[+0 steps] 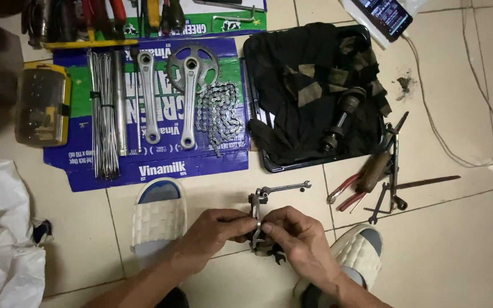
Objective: Disassembling, cleaning, and reassembling a bicycle brake caliper using hand tools on the floor.
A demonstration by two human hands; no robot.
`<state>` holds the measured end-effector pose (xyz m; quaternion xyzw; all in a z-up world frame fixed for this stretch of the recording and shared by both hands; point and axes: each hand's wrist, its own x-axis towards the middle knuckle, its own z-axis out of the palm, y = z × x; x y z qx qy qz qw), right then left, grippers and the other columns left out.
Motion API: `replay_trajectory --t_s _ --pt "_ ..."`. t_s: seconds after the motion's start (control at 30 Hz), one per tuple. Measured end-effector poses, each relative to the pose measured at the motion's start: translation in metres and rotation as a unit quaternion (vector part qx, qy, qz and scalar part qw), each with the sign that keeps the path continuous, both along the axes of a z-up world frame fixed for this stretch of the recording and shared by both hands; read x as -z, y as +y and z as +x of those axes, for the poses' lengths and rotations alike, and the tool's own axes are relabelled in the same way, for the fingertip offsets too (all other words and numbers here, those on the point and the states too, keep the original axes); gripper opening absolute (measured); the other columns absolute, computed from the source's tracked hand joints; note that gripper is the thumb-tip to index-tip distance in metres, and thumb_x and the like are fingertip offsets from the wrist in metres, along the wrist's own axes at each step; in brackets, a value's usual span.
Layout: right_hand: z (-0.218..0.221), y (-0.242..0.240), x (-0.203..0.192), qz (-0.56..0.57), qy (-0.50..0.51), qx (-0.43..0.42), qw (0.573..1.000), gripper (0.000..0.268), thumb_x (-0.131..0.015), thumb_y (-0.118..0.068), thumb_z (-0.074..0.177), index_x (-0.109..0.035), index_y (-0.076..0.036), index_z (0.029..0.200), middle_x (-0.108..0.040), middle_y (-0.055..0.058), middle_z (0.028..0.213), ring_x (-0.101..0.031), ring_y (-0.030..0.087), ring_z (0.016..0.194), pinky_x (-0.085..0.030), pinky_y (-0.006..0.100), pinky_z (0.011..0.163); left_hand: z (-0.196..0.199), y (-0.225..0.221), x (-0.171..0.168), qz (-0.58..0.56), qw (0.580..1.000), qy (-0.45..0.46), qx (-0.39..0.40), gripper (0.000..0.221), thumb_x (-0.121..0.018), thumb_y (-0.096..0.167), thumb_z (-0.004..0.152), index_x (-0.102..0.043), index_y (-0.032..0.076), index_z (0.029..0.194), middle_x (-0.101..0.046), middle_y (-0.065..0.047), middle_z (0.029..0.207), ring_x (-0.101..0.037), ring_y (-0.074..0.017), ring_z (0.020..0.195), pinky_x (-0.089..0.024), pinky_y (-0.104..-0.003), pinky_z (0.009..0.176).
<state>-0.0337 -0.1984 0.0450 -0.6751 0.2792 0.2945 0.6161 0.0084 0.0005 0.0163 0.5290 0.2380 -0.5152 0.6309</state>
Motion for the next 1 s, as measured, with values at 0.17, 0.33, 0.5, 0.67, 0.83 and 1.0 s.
replay_trajectory --t_s 0.17,0.33,0.5,0.67,0.83,1.0 --pt "-0.002 -0.003 0.007 0.044 -0.013 0.029 0.999 0.010 -0.071 0.006 0.088 -0.075 0.008 0.097 -0.074 0.015 0.074 -0.068 0.020 0.063 -0.052 0.028 0.059 -0.002 -0.001 -0.001 -0.009 1.000 0.006 -0.024 0.034 -0.072 0.013 0.084 -0.081 -0.011 0.107 -0.073 -0.015 0.085 -0.062 -0.0202 0.081 -0.049 -0.031 0.078" --pt "-0.002 -0.004 0.008 0.109 -0.031 0.052 0.992 0.015 -0.066 0.013 0.086 -0.073 0.012 0.099 -0.073 0.018 0.073 -0.069 0.023 0.062 -0.059 0.032 0.061 0.004 -0.002 -0.008 -0.001 1.000 0.026 -0.002 0.037 -0.069 0.014 0.086 -0.080 -0.011 0.111 -0.073 -0.017 0.091 -0.062 -0.0214 0.086 -0.049 -0.032 0.081" --pt "-0.001 -0.002 0.006 0.086 -0.031 0.033 0.995 0.016 -0.067 0.014 0.085 -0.074 0.010 0.099 -0.077 0.018 0.075 -0.072 0.023 0.062 -0.059 0.031 0.059 0.002 -0.002 -0.004 0.005 0.999 0.039 -0.027 0.037 -0.072 0.013 0.083 -0.082 -0.011 0.110 -0.075 -0.018 0.091 -0.062 -0.0225 0.087 -0.048 -0.033 0.082" --pt "-0.003 -0.003 0.012 0.106 -0.016 0.047 0.993 0.017 -0.064 0.014 0.087 -0.073 0.012 0.102 -0.075 0.019 0.074 -0.070 0.022 0.063 -0.058 0.031 0.061 0.001 -0.002 -0.004 0.018 1.000 0.009 -0.010 0.037 -0.072 0.014 0.083 -0.083 -0.009 0.110 -0.077 -0.016 0.090 -0.064 -0.0206 0.087 -0.049 -0.031 0.082" --pt "-0.001 -0.003 0.008 0.117 -0.013 0.047 0.992 0.014 -0.063 0.013 0.088 -0.072 0.012 0.100 -0.073 0.020 0.072 -0.069 0.023 0.061 -0.057 0.032 0.060 -0.001 -0.003 0.003 0.026 0.999 0.017 -0.017 0.036 -0.073 0.013 0.082 -0.083 -0.008 0.110 -0.077 -0.017 0.088 -0.064 -0.0214 0.086 -0.051 -0.033 0.081" --pt "0.002 0.002 0.000 0.088 0.016 0.048 0.995 0.012 -0.063 0.008 0.092 -0.072 0.012 0.099 -0.074 0.022 0.077 -0.070 0.025 0.064 -0.060 0.034 0.063 -0.001 -0.003 0.000 0.016 1.000 0.019 -0.017 0.036 -0.073 0.013 0.082 -0.082 -0.010 0.109 -0.077 -0.018 0.090 -0.065 -0.0226 0.088 -0.050 -0.033 0.084"
